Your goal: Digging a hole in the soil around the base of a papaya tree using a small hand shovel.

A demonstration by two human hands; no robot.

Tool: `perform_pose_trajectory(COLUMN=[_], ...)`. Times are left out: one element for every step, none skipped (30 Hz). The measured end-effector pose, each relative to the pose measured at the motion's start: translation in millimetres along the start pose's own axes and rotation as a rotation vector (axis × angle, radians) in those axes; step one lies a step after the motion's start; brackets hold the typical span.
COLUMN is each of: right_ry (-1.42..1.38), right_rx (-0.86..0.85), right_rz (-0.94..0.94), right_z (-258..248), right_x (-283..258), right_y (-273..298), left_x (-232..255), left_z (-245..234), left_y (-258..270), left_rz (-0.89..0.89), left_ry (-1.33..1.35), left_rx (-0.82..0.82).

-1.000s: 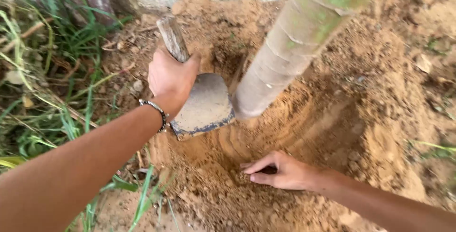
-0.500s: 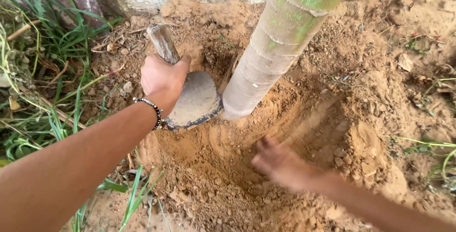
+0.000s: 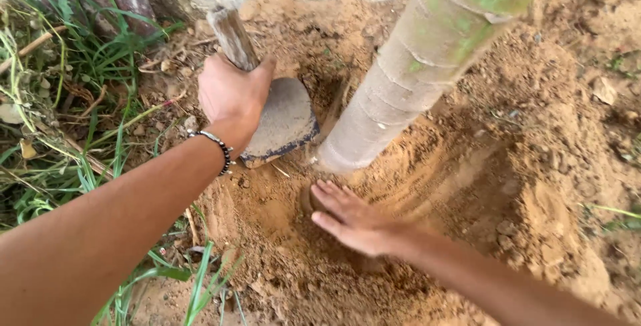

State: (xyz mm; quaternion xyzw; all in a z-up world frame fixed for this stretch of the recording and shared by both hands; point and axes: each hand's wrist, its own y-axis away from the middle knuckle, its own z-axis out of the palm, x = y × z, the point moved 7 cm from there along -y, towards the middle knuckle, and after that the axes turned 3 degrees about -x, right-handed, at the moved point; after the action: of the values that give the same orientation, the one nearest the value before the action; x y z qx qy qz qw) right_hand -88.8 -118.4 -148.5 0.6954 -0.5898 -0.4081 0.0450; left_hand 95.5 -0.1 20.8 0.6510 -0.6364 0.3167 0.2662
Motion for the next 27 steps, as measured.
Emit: perform_pose_trajectory(right_ry=[0.005, -0.039, -0.083, -0.085, -0.138, -0.191, -0.191, -0.128, -0.065, -0.060, 0.081, 0.214, 0.210, 0.281, 0.352, 0.362, 0.411, 0.457, 0.462, 0.534, 0.607, 0.610, 0.629, 0.650, 0.655, 0.583, 0.512], right_rx=[0.003, 0.001, 0.000, -0.006, -0.039, -0.073, -0.080, -0.054, -0.029, -0.026, 0.039, 0.093, 0.085, 0.123, 0.161, 0.165, 0.140, 0.113, 0.115, 0.101, 0.086, 0.091, 0.137, 0.184, 0.190, 0.214, 0.237], right_rz=[-0.004, -0.022, -0.040, -0.042, -0.049, -0.053, -0.052, -0.110, -0.168, -0.169, -0.270, -0.371, -0.372, -0.433, -0.493, -0.492, -0.520, -0.549, -0.549, -0.560, -0.570, -0.562, -0.538, -0.517, -0.511, -0.428, -0.344], right_z=[2.0, 6.1, 10.8, 8.4, 7.9, 7.5, 16.3, 18.5, 20.7, 26.6, 29.6, 39.2, 39.0, 34.8, 30.3, 18.4, 9.5, 2.3, -1.0, 0.8, 2.5, 9.0, 12.7, 15.9, 26.7, 37.1, 48.3], right_x=[-10.0, -21.5, -33.0, -50.1, -67.4, -83.5, -85.5, -90.8, -96.2, -90.2, -91.7, -95.3, -93.8, -95.4, -97.1, -92.2, -89.6, -88.6, -79.0, -69.9, -60.4, -59.9, -58.9, -57.8, -61.4, -61.4, -60.6], right_y=[-0.2, 0.4, 1.7, 6.9, 12.7, 20.2, 22.8, 22.7, 22.8, 18.1, 15.5, 16.8, 25.7, 35.5, 45.2, 57.0, 69.3, 82.3, 88.4, 97.3, 106.1, 103.9, 101.0, 96.7, 87.4, 78.1, 69.3], left_x=[2.0, 1.0, -0.1, -6.0, -10.7, -14.7, -19.7, -19.8, -19.7, -18.0, -16.2, -19.0, -20.3, -18.4, -16.4, -19.4, -23.7, -29.6, -28.7, -31.9, -34.9, -34.6, -37.3, -40.0, -36.7, -39.8, -43.1], left_z=[0.2, 1.0, 1.9, 7.2, 11.9, 17.7, 23.5, 30.7, 37.7, 39.0, 43.2, 47.1, 44.3, 43.7, 43.0, 44.7, 48.6, 51.4, 49.1, 52.2, 55.7, 58.0, 63.3, 68.0, 68.4, 71.8, 75.5], left_y=[-0.4, 0.5, 2.3, 0.8, 0.0, 0.5, 3.5, 1.9, 0.1, -2.4, -4.3, -1.7, 0.4, 0.1, -1.0, -9.3, -17.7, -25.0, -30.3, -31.5, -32.6, -36.9, -40.3, -44.7, -50.5, -50.4, -50.0], left_rz=[0.001, -0.025, -0.052, -0.057, -0.045, -0.035, -0.041, -0.028, -0.016, -0.014, -0.011, -0.019, -0.027, -0.026, -0.024, -0.019, -0.032, -0.048, -0.046, -0.089, -0.133, -0.125, -0.171, -0.215, -0.206, -0.237, -0.268], left_ry=[0.002, 0.012, 0.023, 0.020, 0.039, 0.062, 0.061, 0.066, 0.070, 0.073, 0.045, 0.011, 0.008, -0.022, -0.052, -0.045, -0.033, -0.026, -0.023, 0.034, 0.090, 0.094, 0.149, 0.204, 0.207, 0.256, 0.304], left_rx=[0.007, -0.003, -0.012, -0.012, -0.003, 0.004, 0.002, -0.023, -0.048, -0.044, -0.084, -0.130, -0.133, -0.149, -0.165, -0.160, -0.192, -0.226, -0.223, -0.273, -0.323, -0.326, -0.364, -0.398, -0.399, -0.439, -0.479])
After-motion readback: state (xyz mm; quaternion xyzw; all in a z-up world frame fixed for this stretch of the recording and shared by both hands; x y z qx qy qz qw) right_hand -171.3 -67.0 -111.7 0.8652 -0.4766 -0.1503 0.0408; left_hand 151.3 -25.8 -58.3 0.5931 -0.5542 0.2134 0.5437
